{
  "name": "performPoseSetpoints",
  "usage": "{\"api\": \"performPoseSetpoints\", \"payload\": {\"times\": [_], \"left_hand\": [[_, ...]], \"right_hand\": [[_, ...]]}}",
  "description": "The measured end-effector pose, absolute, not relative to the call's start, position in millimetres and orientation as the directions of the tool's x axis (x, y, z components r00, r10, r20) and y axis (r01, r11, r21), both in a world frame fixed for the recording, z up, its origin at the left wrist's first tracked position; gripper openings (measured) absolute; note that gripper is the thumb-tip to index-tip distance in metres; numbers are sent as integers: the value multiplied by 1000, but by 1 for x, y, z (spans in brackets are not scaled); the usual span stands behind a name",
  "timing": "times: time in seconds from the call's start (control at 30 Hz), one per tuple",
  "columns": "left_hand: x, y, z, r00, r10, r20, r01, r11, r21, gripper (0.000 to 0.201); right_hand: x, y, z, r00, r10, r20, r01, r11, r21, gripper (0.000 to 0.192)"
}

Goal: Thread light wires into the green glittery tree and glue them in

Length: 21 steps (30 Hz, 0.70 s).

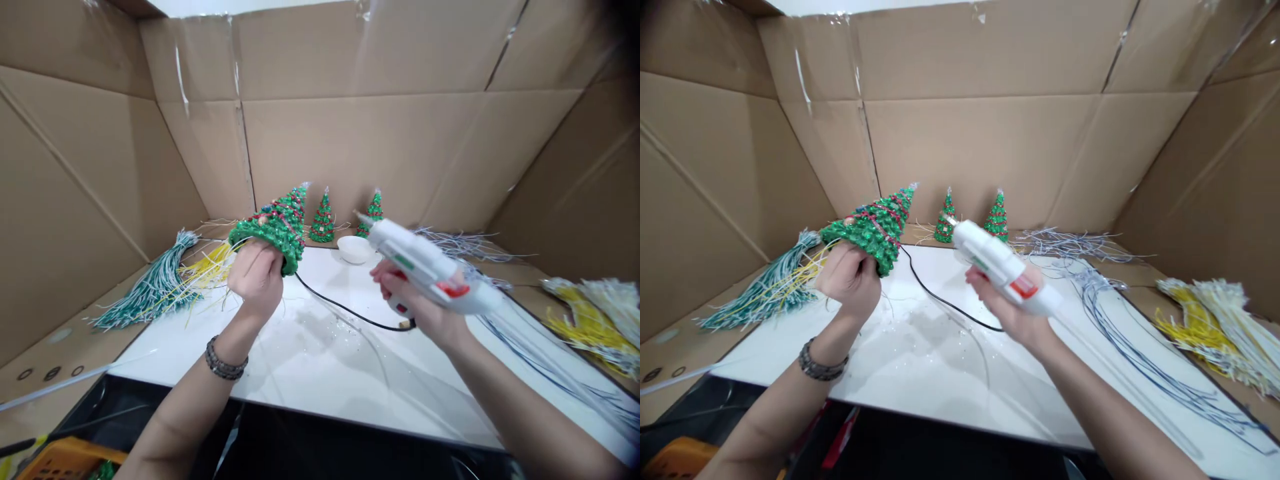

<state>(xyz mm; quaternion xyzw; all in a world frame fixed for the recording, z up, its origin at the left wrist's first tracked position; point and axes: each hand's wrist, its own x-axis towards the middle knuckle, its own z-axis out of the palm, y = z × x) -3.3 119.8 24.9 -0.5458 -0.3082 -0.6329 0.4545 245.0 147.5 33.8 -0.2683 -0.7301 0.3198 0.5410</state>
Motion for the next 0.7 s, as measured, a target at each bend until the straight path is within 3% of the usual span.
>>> {"api": "performPoseSetpoints", "payload": {"times": [0.2, 0.7], "left_hand": [[-13, 116, 26, 220, -244, 945, 936, -220, -274, 19], [-9, 115, 25, 262, -214, 941, 927, -214, -307, 21]], "right_hand": [[229, 109, 44, -466, 508, 724, 92, 842, -532, 17], [224, 111, 46, -525, 505, 685, 200, 856, -477, 24]]}}
